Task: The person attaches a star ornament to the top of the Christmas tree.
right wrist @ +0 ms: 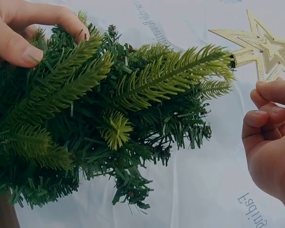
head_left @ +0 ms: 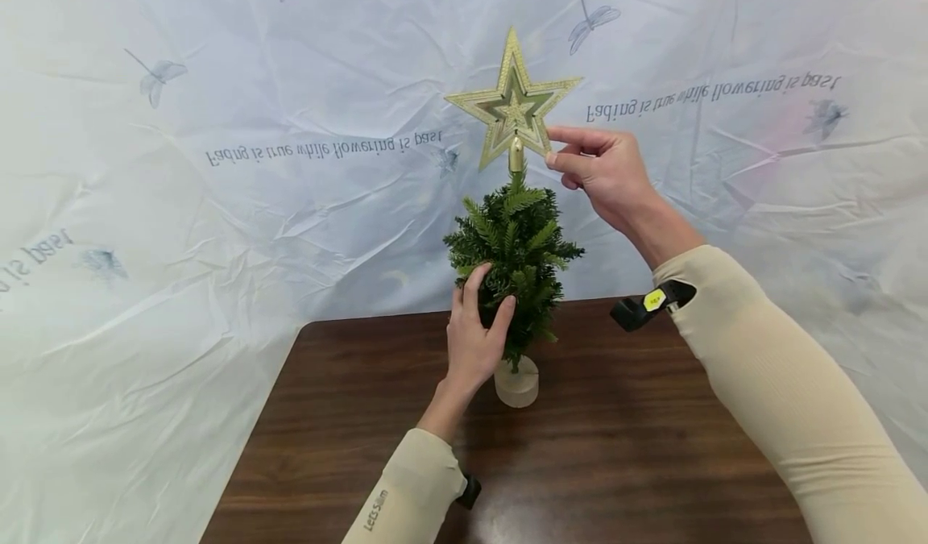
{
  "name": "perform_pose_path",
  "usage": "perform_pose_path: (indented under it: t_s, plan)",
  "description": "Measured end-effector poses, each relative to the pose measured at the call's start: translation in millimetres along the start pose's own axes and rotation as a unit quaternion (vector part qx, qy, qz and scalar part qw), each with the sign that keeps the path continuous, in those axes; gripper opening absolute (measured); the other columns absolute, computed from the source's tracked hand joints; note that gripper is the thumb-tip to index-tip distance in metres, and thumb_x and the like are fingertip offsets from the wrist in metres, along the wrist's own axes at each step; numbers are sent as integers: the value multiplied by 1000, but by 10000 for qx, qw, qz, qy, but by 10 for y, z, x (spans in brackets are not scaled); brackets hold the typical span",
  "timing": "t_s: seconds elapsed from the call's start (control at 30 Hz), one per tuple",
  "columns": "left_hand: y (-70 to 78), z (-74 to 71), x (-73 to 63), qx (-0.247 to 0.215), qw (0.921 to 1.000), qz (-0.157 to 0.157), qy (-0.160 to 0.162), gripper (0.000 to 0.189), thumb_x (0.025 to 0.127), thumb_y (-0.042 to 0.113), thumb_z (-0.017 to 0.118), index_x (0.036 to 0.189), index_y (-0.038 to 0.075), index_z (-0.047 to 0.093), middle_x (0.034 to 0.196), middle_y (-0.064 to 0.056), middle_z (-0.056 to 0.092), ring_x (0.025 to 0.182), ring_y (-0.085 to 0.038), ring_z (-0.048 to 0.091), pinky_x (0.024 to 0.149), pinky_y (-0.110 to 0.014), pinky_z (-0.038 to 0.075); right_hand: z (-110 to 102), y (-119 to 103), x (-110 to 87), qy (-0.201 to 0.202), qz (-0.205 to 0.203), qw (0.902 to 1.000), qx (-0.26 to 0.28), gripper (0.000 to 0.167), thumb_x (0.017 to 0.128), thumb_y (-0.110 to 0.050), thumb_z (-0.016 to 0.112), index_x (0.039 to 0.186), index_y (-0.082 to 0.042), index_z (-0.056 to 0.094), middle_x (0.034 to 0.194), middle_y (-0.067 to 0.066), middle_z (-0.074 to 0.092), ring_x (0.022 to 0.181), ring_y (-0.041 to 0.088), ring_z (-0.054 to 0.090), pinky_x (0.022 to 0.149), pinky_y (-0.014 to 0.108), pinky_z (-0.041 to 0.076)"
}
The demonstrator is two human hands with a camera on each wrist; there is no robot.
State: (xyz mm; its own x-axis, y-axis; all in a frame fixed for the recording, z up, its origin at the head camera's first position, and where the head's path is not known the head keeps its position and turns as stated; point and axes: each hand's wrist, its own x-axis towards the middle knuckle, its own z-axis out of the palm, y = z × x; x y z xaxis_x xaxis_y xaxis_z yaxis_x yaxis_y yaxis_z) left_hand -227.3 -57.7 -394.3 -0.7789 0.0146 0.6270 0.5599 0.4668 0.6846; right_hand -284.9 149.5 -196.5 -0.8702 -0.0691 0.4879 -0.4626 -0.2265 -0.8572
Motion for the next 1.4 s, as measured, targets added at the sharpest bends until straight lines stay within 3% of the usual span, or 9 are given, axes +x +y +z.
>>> perform_pose_path:
  t_s: [0.33, 0.57, 0.87, 1.1, 1.4]
  plan:
    - [-26, 8, -55, 6, 10000, -11, 17, 57, 108, 43, 58, 160, 37, 38, 162, -13, 43, 132, -51, 55, 91, -74, 47, -31, 80, -33, 74, 49, 9999, 59, 38, 93, 16, 67, 116, -10, 83, 72, 2, 70, 62, 13, 43, 57, 25, 36]
    - [-36, 11, -86, -11, 10000, -66, 1, 57, 108, 43, 58, 160, 37, 38, 164, -14, 42, 136, -53, 52, 93, -76, 46, -40, 109, -44, 82, 176, 9998, -46, 38, 94, 14, 68, 121, -9, 80, 74, 2, 71, 61, 13, 44, 58, 26, 37]
    - [-33, 26, -59, 13, 10000, -58, -20, 57, 108, 41, 59, 161, 38, 37, 164, -12, 42, 134, -53, 54, 92, -74, 48, -20, 21, -27, -203, 325, 9988, -291, 39, 96, 9, 69, 133, -3, 73, 83, 3, 71, 65, 13, 44, 62, 26, 43]
    - [-21, 20, -33, 13, 10000, 69, 32, 58, 108, 43, 58, 161, 37, 37, 164, -12, 42, 133, -55, 54, 88, -72, 50, -2, -20, -10, -227, 308, 9986, -374, 29, 95, 7, 72, 116, -10, 82, 84, 2, 75, 65, 13, 52, 63, 25, 47]
    - [-5, -1, -8, -28, 10000, -38, -39, 59, 108, 44, 59, 162, 38, 36, 168, -9, 39, 147, -57, 41, 98, -80, 42, 16, -73, -17, -321, 254, 9974, -597, 19, 94, 4, 75, 102, -11, 85, 79, -1, 74, 62, 13, 55, 62, 24, 48]
